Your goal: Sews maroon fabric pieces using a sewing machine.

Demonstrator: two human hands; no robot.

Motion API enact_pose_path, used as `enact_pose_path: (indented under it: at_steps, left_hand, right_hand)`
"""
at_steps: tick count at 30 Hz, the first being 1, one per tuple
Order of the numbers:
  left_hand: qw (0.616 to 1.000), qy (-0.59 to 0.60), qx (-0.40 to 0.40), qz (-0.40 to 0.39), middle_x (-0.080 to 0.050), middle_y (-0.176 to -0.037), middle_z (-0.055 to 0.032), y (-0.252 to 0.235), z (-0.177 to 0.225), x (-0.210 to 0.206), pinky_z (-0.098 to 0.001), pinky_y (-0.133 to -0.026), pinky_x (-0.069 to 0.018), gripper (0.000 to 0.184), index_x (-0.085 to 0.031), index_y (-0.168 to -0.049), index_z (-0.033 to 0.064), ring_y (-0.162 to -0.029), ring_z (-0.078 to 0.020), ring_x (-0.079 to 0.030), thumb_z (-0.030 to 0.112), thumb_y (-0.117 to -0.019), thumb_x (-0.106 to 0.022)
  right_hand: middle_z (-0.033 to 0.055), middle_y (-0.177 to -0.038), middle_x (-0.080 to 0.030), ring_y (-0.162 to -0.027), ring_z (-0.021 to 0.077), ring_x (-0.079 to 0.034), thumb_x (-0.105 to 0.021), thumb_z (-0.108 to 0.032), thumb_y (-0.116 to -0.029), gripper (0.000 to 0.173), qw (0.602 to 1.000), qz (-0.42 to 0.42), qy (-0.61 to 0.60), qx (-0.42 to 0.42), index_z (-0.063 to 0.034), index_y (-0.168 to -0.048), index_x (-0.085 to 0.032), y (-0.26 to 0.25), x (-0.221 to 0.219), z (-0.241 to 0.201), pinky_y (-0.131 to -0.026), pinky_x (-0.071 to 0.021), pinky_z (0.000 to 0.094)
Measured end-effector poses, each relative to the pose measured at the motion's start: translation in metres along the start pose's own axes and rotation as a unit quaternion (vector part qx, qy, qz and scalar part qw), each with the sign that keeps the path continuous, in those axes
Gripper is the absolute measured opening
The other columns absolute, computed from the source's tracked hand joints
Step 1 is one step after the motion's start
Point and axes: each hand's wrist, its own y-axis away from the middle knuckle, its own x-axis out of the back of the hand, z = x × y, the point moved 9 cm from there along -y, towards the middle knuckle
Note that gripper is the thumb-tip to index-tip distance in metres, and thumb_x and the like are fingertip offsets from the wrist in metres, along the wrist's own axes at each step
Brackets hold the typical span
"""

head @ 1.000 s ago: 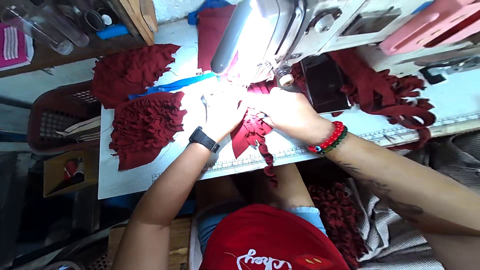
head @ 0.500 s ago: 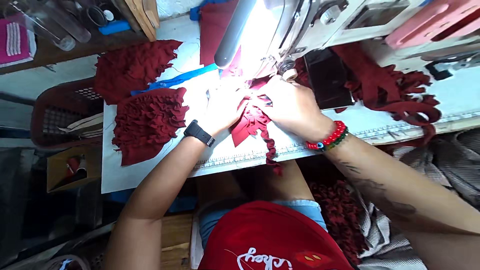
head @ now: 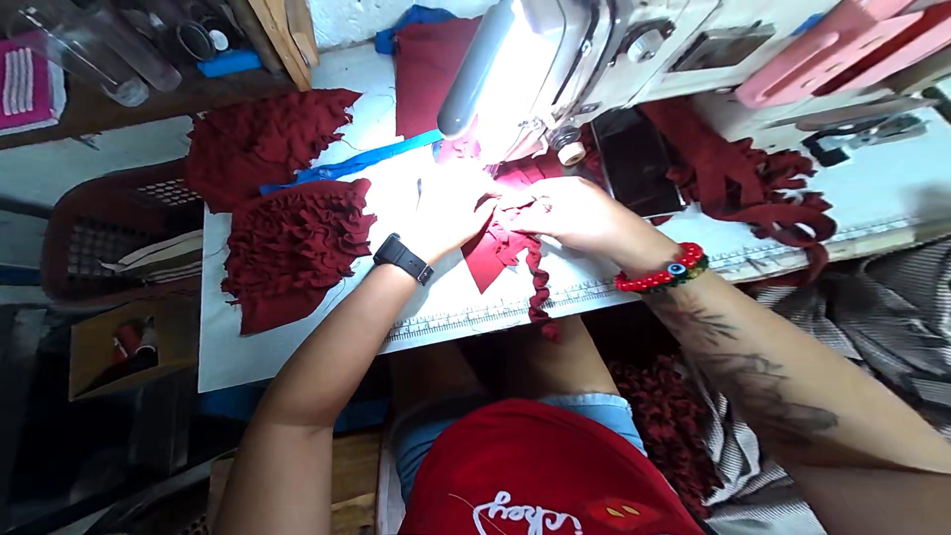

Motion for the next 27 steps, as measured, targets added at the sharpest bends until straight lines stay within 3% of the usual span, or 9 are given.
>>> enact_pose_path:
  at_steps: [3,6,8,10,13,15,19,21,27]
  left_hand:
    - [1.0,0.008,0.021,0.012,-0.071,-0.114,-0.01,0.0,-0.004,0.0,-0.0528,-0.102,-0.0446,0.026,-0.077,-0.105,0.0128,-0.118,-0.0297,-0.062,0.029,-0.1022,-0.056]
    - [0.998,0.036,0.042,0.021,-0.072,-0.115,-0.0097,0.002,-0.01,-0.002,-0.0531,-0.104,-0.043,0.025,-0.077,-0.106,0.0124,-0.118,-0.0298,-0.062,0.028,-0.1019,-0.057]
    - [0.998,0.04,0.052,0.022,-0.072,-0.115,-0.0108,0.002,-0.012,-0.003,-0.0529,-0.106,-0.0427,0.027,-0.076,-0.108,0.011,-0.119,-0.0301,-0.062,0.029,-0.1022,-0.057]
    - [0.997,0.041,0.056,0.031,-0.072,-0.114,-0.0103,0.002,-0.013,-0.003,-0.0527,-0.106,-0.043,0.028,-0.077,-0.108,0.0112,-0.118,-0.0298,-0.063,0.03,-0.1028,-0.057]
    - [0.996,0.046,0.062,0.039,-0.072,-0.116,-0.0083,0.003,-0.015,-0.005,-0.0534,-0.109,-0.0398,0.028,-0.077,-0.109,0.0138,-0.12,-0.0287,-0.061,0.031,-0.1032,-0.056]
    - [0.996,0.05,0.061,0.042,-0.072,-0.116,-0.009,0.004,-0.015,-0.005,-0.0543,-0.109,-0.0396,0.027,-0.077,-0.109,0.0127,-0.12,-0.0295,-0.061,0.029,-0.1025,-0.057]
    - [0.995,0.062,0.062,0.044,-0.073,-0.113,-0.0088,0.004,-0.015,-0.004,-0.0503,-0.109,-0.0397,0.026,-0.078,-0.107,0.0124,-0.119,-0.0281,-0.062,0.028,-0.1022,-0.057]
    - [0.994,0.065,0.074,0.041,-0.073,-0.113,-0.0082,0.005,-0.016,-0.004,-0.0503,-0.109,-0.0398,0.026,-0.078,-0.108,0.0131,-0.12,-0.0273,-0.061,0.028,-0.1019,-0.057]
    - [0.996,0.054,0.055,0.043,-0.073,-0.115,-0.0079,0.005,-0.015,-0.006,-0.0513,-0.109,-0.0404,0.026,-0.077,-0.107,0.0128,-0.119,-0.0276,-0.062,0.028,-0.1029,-0.056]
  right_hand:
    - [0.0022,-0.076,-0.064,-0.069,0.0105,-0.057,-0.074,-0.027,-0.0957,0.018,0.999,-0.022,-0.022,-0.033,-0.0097,-0.092,-0.074,-0.008,0.0,0.006,-0.065,-0.0483,0.0339]
    - [0.005,-0.089,-0.069,-0.084,0.0145,-0.063,-0.061,-0.033,-0.1045,0.027,0.999,0.011,-0.013,-0.034,-0.0104,-0.099,-0.075,-0.015,0.003,0.007,-0.08,-0.051,0.0417]
    - [0.0091,-0.097,-0.072,-0.093,0.0209,-0.067,-0.066,-0.033,-0.1007,0.026,0.999,0.026,0.018,-0.012,-0.0094,-0.102,-0.077,-0.022,0.001,0.006,-0.087,-0.052,0.0483]
    - [0.0113,-0.088,-0.068,-0.087,0.0267,-0.065,-0.071,-0.038,-0.0958,0.031,0.997,0.042,0.071,-0.004,-0.0073,-0.093,-0.072,-0.026,0.0,0.008,-0.079,-0.0504,0.0534]
    - [0.0154,-0.093,-0.068,-0.091,0.034,-0.067,-0.072,-0.037,-0.0935,0.031,0.991,0.049,0.123,-0.02,-0.0074,-0.1,-0.071,-0.025,0.002,0.004,-0.079,-0.0518,0.0596]
    - [0.0154,-0.096,-0.07,-0.093,0.0329,-0.068,-0.071,-0.034,-0.0935,0.03,0.993,0.044,0.109,-0.019,-0.0067,-0.107,-0.073,-0.026,0.002,0.004,-0.081,-0.0525,0.0587]
    - [0.0136,-0.089,-0.067,-0.087,0.0294,-0.064,-0.069,-0.041,-0.0954,0.036,0.995,0.049,0.082,-0.02,-0.0049,-0.094,-0.071,-0.03,-0.002,0.009,-0.078,-0.0501,0.0552]
    - [0.0147,-0.093,-0.068,-0.092,0.0307,-0.065,-0.07,-0.045,-0.0952,0.041,0.993,0.071,0.088,-0.02,-0.0043,-0.096,-0.071,-0.029,-0.001,0.007,-0.082,-0.0509,0.0559]
    - [0.019,-0.107,-0.067,-0.098,0.0373,-0.068,-0.063,-0.009,-0.0927,0.015,0.971,0.12,0.183,0.093,-0.0018,-0.105,-0.067,-0.009,-0.012,-0.018,-0.077,-0.0535,0.0579]
